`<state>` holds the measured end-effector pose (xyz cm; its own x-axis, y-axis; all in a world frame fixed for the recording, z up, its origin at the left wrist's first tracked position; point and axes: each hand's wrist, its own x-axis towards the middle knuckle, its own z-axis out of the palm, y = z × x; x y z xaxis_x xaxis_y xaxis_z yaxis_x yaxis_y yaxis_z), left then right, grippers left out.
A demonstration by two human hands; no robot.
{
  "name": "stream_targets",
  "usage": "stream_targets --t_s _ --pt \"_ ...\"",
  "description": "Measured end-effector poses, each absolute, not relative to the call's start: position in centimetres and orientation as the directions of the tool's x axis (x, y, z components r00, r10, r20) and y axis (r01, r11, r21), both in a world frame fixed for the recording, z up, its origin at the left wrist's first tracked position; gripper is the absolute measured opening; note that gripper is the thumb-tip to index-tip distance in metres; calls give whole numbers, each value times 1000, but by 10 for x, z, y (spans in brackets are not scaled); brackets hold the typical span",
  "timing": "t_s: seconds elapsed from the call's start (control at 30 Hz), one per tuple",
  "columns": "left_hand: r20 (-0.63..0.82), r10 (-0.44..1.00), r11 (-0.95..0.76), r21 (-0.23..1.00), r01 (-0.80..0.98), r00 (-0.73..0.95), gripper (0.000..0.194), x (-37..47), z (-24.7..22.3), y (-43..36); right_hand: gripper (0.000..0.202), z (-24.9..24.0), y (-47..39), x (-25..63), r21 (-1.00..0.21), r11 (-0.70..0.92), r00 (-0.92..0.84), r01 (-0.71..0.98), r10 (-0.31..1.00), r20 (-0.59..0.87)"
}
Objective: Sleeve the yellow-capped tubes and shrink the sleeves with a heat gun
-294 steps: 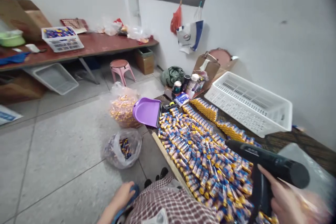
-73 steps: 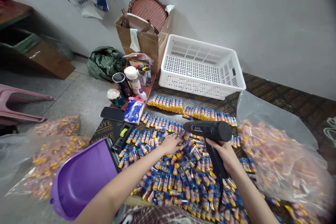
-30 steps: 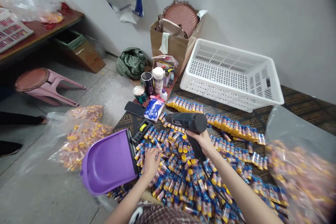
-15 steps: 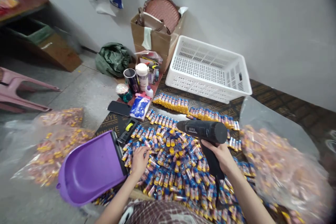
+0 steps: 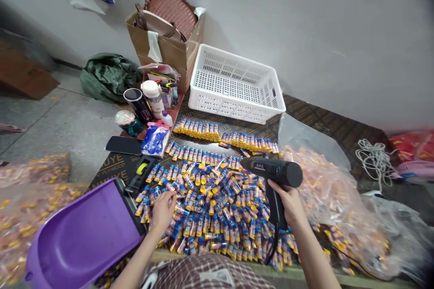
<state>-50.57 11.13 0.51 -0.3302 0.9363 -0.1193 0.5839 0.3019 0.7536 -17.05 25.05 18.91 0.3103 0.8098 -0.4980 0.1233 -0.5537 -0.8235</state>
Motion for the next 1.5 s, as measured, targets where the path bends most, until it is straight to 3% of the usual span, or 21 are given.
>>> stream_targets --t_s 0.13,0.47,0.73,1.0,1.27,1.5 --pt "-123 942 295 749 594 -313 22 -505 11 110 30 189 247 -184 -815 -558 230 158 823 -519" --pt "-92 934 296 743 600 -346 22 -506 27 86 34 196 216 -234 -829 -502 -209 247 808 -551" --pt "-123 931 317 740 593 -344 23 -502 25 55 33 187 202 -261 -885 -447 -72 130 886 -459" --pt "-106 932 312 719 621 -346 24 -496 32 26 32 182 191 -256 -947 -274 -170 170 938 -302" --pt "-89 899 363 698 617 -429 24 -465 34 1 38 205 178 -167 -924 -258 -248 282 911 -330" --pt "-82 873 395 699 596 -481 28 -375 44 -16 40 201 163 -39 -902 -294 -129 317 928 -348"
